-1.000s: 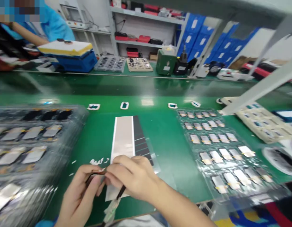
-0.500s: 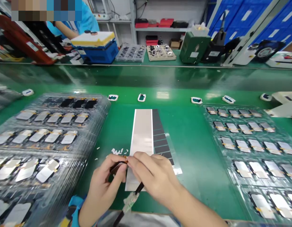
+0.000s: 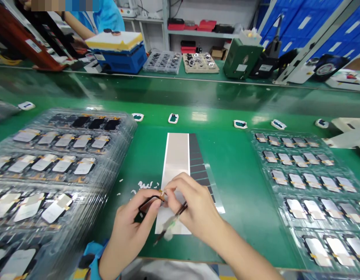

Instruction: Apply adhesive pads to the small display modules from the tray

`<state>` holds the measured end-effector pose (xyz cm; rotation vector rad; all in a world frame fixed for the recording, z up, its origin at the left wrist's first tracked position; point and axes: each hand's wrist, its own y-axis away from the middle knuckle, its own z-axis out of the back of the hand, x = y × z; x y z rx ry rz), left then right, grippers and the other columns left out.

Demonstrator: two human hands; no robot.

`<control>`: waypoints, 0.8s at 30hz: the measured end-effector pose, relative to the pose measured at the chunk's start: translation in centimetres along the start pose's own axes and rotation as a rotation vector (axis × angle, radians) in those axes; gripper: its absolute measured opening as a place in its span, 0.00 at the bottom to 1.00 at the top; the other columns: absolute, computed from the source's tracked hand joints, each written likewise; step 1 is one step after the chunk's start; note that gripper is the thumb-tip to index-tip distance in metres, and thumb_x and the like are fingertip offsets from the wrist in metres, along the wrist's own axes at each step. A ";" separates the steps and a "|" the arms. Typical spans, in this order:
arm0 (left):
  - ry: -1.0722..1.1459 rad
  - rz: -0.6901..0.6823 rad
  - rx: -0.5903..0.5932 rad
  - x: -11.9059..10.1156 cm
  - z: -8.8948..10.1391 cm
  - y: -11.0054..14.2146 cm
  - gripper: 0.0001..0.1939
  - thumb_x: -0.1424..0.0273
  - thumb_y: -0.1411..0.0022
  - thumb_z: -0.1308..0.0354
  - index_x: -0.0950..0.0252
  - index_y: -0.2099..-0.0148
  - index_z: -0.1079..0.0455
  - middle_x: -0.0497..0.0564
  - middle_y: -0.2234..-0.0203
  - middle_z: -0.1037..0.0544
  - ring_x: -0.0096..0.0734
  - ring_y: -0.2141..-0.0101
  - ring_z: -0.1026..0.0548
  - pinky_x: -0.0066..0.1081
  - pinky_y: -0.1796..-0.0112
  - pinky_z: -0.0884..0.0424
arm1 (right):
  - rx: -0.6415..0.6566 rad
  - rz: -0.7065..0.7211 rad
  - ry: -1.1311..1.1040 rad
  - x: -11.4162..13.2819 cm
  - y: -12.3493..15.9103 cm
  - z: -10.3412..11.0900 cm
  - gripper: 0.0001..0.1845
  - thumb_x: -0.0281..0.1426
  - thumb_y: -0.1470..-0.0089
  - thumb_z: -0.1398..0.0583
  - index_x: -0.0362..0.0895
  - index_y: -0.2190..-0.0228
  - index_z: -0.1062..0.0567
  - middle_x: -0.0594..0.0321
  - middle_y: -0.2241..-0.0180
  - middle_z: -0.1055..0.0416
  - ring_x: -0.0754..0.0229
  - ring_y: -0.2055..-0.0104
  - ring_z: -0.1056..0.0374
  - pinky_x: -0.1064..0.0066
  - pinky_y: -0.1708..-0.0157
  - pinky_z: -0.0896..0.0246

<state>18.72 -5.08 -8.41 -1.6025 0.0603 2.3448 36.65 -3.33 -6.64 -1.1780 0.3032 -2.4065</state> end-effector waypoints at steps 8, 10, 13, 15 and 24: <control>0.089 0.021 -0.104 0.3 -0.1 0.0 0.05 0.72 0.29 0.46 0.60 0.59 0.30 0.42 0.71 0.22 0.23 0.71 0.24 0.18 0.68 0.30 | -0.168 0.200 0.166 0.8 0.0 -0.7 0.07 0.22 0.39 0.40 0.42 0.59 0.25 0.59 0.66 0.24 0.63 0.66 0.26 0.74 0.70 0.31; 0.073 0.013 -0.118 0.4 -0.1 0.0 0.04 0.72 0.30 0.46 0.60 0.58 0.30 0.43 0.70 0.22 0.21 0.70 0.24 0.17 0.67 0.31 | -0.172 0.282 0.291 0.9 0.4 -1.3 0.09 0.22 0.38 0.40 0.40 0.56 0.25 0.56 0.64 0.23 0.61 0.66 0.25 0.72 0.69 0.29; 0.043 0.006 -0.132 0.5 -0.1 0.0 0.04 0.73 0.30 0.45 0.60 0.57 0.29 0.42 0.69 0.22 0.21 0.70 0.24 0.15 0.66 0.31 | -0.141 0.271 0.293 1.1 0.6 -1.6 0.10 0.22 0.38 0.41 0.39 0.55 0.24 0.55 0.62 0.22 0.61 0.65 0.24 0.71 0.68 0.26; 0.011 -0.003 -0.133 0.5 0.0 0.0 0.05 0.73 0.30 0.45 0.60 0.56 0.28 0.43 0.68 0.21 0.20 0.70 0.24 0.15 0.66 0.31 | -0.120 0.228 0.243 1.2 0.6 -1.5 0.09 0.22 0.38 0.41 0.39 0.56 0.24 0.55 0.63 0.23 0.62 0.66 0.24 0.73 0.68 0.26; -0.021 -0.006 -0.144 0.5 0.1 0.0 0.05 0.73 0.31 0.44 0.61 0.59 0.27 0.43 0.70 0.22 0.21 0.71 0.24 0.16 0.68 0.31 | -0.026 0.279 0.276 0.7 -0.7 -0.8 0.07 0.21 0.38 0.42 0.38 0.63 0.24 0.57 0.67 0.24 0.62 0.69 0.26 0.73 0.73 0.32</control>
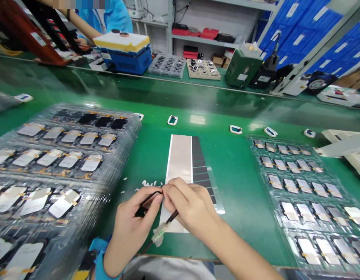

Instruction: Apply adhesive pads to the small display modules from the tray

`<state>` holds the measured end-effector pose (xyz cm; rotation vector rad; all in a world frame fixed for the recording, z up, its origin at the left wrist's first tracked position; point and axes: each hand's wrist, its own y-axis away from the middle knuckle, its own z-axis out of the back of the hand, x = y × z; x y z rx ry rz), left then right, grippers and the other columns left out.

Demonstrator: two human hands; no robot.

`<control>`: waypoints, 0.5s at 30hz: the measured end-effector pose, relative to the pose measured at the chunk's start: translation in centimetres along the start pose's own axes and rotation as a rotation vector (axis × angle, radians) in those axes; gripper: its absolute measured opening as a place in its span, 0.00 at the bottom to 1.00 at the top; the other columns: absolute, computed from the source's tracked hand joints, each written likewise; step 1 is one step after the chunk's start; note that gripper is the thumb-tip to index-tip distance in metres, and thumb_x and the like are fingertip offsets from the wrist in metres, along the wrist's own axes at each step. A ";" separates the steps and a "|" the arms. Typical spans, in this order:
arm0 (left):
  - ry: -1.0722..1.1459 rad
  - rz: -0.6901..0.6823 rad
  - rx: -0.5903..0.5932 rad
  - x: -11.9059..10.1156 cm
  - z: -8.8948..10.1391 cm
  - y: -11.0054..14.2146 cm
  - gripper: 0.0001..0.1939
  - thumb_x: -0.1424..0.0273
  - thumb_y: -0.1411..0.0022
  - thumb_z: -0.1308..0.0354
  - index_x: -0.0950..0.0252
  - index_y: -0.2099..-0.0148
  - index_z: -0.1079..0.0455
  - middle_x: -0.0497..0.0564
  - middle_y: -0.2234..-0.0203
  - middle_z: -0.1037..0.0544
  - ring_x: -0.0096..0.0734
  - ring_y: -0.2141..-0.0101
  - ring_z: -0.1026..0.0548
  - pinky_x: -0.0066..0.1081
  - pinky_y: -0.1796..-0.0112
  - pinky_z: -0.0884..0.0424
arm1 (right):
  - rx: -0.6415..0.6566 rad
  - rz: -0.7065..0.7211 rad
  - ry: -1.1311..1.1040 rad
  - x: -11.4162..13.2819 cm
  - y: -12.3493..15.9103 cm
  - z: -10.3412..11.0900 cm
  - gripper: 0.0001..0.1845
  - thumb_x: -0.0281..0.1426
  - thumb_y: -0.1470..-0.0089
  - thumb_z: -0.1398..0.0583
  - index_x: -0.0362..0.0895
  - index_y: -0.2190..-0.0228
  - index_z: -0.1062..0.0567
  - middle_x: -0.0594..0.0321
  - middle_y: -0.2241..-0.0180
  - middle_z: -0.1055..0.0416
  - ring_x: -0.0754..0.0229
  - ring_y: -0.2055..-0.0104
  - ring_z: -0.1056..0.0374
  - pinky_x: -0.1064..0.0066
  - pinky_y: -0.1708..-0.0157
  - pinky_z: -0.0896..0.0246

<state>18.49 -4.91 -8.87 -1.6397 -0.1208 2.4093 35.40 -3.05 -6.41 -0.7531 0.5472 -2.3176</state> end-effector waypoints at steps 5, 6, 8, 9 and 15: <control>0.048 -0.047 0.084 -0.6 0.1 0.0 0.06 0.76 0.33 0.45 0.61 0.61 0.30 0.41 0.74 0.23 0.20 0.76 0.27 0.18 0.74 0.35 | 0.119 -0.436 -0.401 -1.1 -1.9 0.5 0.07 0.23 0.43 0.41 0.44 0.69 0.23 0.65 0.71 0.26 0.67 0.73 0.32 0.76 0.75 0.40; 0.064 -0.077 0.120 -0.8 0.1 0.0 0.06 0.76 0.33 0.46 0.61 0.61 0.30 0.42 0.73 0.22 0.20 0.76 0.27 0.19 0.75 0.36 | 0.154 -0.493 -0.448 -1.3 -2.3 0.4 0.08 0.23 0.44 0.41 0.44 0.70 0.23 0.66 0.71 0.25 0.67 0.72 0.31 0.76 0.73 0.39; 0.084 -0.155 0.196 -1.0 0.2 0.1 0.06 0.76 0.33 0.47 0.61 0.61 0.31 0.43 0.72 0.22 0.21 0.76 0.26 0.20 0.74 0.36 | 0.215 -0.540 -0.501 -1.6 -3.0 0.2 0.09 0.22 0.45 0.42 0.44 0.70 0.22 0.65 0.70 0.24 0.65 0.68 0.30 0.74 0.69 0.38; 0.085 -0.196 0.231 -1.1 0.2 0.2 0.05 0.76 0.33 0.47 0.62 0.61 0.32 0.43 0.73 0.22 0.22 0.76 0.26 0.21 0.74 0.36 | 0.238 -0.542 -0.508 -1.7 -3.3 0.0 0.09 0.22 0.46 0.42 0.44 0.70 0.22 0.66 0.71 0.24 0.64 0.69 0.30 0.74 0.68 0.39; 0.022 -0.317 0.330 -0.8 -0.1 0.3 0.06 0.74 0.34 0.49 0.62 0.63 0.31 0.45 0.76 0.23 0.28 0.76 0.27 0.28 0.70 0.35 | 0.297 -0.551 -0.466 -1.4 -3.7 -1.8 0.13 0.22 0.51 0.39 0.44 0.83 0.31 0.70 0.79 0.37 0.67 0.76 0.42 0.73 0.73 0.49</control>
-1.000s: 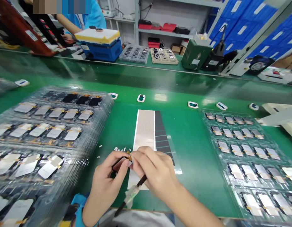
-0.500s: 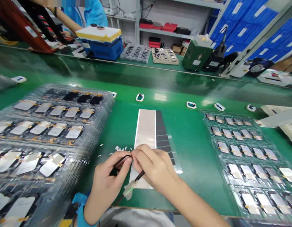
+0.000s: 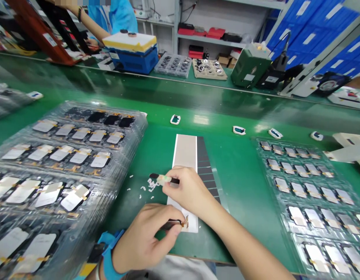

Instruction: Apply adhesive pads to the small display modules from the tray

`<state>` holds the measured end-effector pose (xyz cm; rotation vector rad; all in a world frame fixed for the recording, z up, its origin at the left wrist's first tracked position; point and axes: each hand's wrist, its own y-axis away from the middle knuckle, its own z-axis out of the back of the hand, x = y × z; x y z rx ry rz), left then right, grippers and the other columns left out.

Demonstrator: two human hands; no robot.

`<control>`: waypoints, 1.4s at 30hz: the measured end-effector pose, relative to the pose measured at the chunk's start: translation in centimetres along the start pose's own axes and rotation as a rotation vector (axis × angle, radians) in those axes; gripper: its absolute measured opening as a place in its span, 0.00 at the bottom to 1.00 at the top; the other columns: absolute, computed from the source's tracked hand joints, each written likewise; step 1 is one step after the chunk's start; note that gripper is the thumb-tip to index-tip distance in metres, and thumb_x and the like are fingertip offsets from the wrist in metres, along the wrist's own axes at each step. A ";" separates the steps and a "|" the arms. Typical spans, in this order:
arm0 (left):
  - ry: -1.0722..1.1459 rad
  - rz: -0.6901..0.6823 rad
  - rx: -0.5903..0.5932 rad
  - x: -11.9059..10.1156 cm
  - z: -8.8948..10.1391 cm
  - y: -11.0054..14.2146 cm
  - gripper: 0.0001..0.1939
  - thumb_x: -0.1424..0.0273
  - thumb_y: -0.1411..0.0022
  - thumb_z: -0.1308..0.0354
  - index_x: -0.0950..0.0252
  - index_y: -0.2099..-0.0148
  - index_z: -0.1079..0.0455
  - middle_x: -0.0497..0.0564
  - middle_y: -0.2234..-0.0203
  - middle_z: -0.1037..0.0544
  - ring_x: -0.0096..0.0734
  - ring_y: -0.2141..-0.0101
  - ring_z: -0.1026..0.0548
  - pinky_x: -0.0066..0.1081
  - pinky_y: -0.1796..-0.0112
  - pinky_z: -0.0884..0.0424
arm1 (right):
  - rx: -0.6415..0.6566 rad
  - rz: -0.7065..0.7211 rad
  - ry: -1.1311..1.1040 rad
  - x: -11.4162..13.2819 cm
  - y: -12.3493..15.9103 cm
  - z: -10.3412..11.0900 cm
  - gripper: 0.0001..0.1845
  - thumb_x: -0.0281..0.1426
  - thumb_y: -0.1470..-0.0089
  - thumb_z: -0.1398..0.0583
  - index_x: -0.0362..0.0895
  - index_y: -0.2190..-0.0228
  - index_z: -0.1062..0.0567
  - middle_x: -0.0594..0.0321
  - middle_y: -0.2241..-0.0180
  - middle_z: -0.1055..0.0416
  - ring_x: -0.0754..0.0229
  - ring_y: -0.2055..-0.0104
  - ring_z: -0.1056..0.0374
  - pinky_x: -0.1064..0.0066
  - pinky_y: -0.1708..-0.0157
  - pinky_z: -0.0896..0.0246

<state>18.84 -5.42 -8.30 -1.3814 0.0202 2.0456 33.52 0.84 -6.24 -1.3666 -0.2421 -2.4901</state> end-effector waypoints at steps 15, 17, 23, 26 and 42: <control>0.410 0.439 -0.276 0.7 -0.1 1.3 0.11 0.59 0.26 0.51 0.61 0.53 0.40 0.53 0.62 0.26 0.31 0.66 0.27 0.26 0.70 0.32 | -0.008 -0.190 -0.567 -0.5 3.9 0.0 0.16 0.43 0.50 0.34 0.43 0.77 0.24 0.65 0.79 0.30 0.68 0.79 0.44 0.76 0.82 0.54; 0.395 0.451 -0.264 0.7 -0.1 1.2 0.12 0.57 0.26 0.51 0.61 0.53 0.40 0.53 0.63 0.26 0.32 0.66 0.27 0.27 0.70 0.32 | -0.033 -0.182 -0.563 -0.7 4.0 -0.1 0.16 0.43 0.50 0.34 0.43 0.76 0.22 0.63 0.76 0.28 0.67 0.78 0.43 0.75 0.82 0.54; 0.385 0.472 -0.197 0.7 0.0 1.1 0.10 0.59 0.25 0.53 0.59 0.51 0.42 0.55 0.58 0.27 0.35 0.59 0.27 0.28 0.68 0.32 | -0.105 -0.183 -0.534 -0.9 4.1 -0.3 0.15 0.42 0.50 0.33 0.43 0.76 0.21 0.63 0.77 0.28 0.68 0.80 0.45 0.74 0.83 0.55; 0.417 0.507 -0.181 0.8 0.1 1.3 0.09 0.60 0.25 0.53 0.57 0.49 0.42 0.52 0.58 0.29 0.33 0.60 0.28 0.29 0.64 0.31 | -0.137 -0.157 -0.501 -0.6 4.3 -0.4 0.10 0.37 0.49 0.33 0.43 0.75 0.20 0.64 0.77 0.29 0.71 0.82 0.51 0.74 0.84 0.59; 0.438 0.482 -0.086 0.7 0.0 0.7 0.06 0.63 0.23 0.55 0.59 0.54 0.43 0.43 0.72 0.32 0.26 0.71 0.31 0.26 0.68 0.34 | -0.423 0.065 -0.256 -0.5 8.1 0.1 0.19 0.36 0.32 0.48 0.47 0.72 0.25 0.62 0.69 0.33 0.61 0.64 0.34 0.69 0.65 0.38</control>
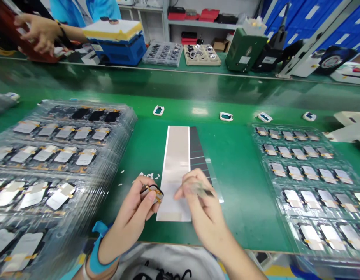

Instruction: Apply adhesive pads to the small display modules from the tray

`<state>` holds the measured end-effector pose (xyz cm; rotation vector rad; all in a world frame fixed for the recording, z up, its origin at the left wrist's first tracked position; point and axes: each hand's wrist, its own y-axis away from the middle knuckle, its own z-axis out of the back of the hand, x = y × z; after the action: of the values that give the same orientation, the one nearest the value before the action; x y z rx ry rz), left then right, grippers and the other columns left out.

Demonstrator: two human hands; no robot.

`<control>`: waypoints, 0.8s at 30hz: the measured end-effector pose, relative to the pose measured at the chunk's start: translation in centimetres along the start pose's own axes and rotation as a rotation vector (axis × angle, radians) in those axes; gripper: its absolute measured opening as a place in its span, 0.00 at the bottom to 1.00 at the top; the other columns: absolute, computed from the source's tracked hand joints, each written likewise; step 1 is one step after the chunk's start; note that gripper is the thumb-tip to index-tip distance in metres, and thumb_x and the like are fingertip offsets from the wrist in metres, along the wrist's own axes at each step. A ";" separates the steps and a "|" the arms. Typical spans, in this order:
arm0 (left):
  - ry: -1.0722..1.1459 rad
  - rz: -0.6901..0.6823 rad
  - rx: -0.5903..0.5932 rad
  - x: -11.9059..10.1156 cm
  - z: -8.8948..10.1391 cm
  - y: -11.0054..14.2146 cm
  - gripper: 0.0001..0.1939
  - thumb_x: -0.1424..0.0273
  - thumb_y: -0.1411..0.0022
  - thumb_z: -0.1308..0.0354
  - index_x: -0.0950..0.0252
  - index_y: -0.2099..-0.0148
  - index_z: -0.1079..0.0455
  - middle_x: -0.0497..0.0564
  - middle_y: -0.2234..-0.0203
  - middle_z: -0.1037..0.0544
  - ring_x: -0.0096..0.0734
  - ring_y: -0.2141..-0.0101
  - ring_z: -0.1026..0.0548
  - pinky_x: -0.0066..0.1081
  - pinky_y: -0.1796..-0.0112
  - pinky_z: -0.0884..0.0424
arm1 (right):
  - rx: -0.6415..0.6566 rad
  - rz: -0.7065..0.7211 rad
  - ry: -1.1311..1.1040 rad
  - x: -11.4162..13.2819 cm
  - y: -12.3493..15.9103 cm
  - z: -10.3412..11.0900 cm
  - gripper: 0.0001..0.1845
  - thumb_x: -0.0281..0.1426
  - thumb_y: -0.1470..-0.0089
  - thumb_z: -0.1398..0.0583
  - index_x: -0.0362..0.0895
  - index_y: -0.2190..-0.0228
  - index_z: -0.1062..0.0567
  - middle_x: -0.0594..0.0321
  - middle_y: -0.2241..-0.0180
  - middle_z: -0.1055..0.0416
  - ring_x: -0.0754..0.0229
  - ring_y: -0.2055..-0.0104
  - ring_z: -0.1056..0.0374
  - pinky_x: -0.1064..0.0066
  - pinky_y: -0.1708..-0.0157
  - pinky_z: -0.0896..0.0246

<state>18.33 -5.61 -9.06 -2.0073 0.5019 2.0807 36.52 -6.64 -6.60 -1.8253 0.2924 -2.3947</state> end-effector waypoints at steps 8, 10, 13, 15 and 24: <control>-0.574 -0.173 0.240 -0.8 -0.4 -0.6 0.04 0.70 0.26 0.55 0.60 0.57 0.41 0.46 0.71 0.25 0.33 0.72 0.25 0.30 0.70 0.36 | -0.075 -0.104 0.052 -1.5 6.6 1.1 0.12 0.31 0.32 0.48 0.48 0.67 0.29 0.62 0.67 0.32 0.60 0.63 0.32 0.68 0.63 0.35; -0.652 -0.194 0.250 -0.7 -0.4 -0.6 0.04 0.70 0.26 0.56 0.59 0.57 0.42 0.46 0.71 0.24 0.35 0.72 0.25 0.30 0.70 0.36 | -0.088 -0.140 0.080 -1.7 7.3 0.7 0.07 0.29 0.34 0.45 0.47 0.65 0.28 0.60 0.64 0.31 0.59 0.60 0.31 0.67 0.60 0.33; -0.707 -0.216 0.245 -0.6 -0.5 -0.7 0.04 0.69 0.26 0.56 0.59 0.56 0.42 0.45 0.71 0.24 0.35 0.73 0.24 0.30 0.71 0.36 | -0.086 -0.144 0.098 -1.8 7.4 0.3 0.05 0.27 0.35 0.44 0.46 0.63 0.27 0.59 0.64 0.29 0.59 0.59 0.29 0.68 0.59 0.33; -0.728 -0.226 0.239 -0.6 -0.5 -0.8 0.04 0.69 0.26 0.57 0.59 0.56 0.42 0.45 0.72 0.24 0.34 0.74 0.24 0.30 0.72 0.36 | -0.070 -0.152 0.077 -1.8 7.3 0.1 0.06 0.28 0.35 0.44 0.46 0.64 0.26 0.60 0.66 0.28 0.59 0.61 0.28 0.69 0.62 0.31; -0.711 -0.224 0.209 -0.8 -0.6 -0.7 0.04 0.70 0.26 0.56 0.59 0.57 0.42 0.43 0.73 0.24 0.31 0.75 0.24 0.28 0.73 0.36 | -0.157 -0.171 0.002 -1.6 6.9 0.0 0.08 0.30 0.36 0.41 0.45 0.66 0.22 0.60 0.70 0.25 0.60 0.67 0.23 0.72 0.67 0.25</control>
<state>19.17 -5.10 -8.31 -1.0438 0.3159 2.2827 36.76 -13.03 -9.70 -1.9902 0.3466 -2.5534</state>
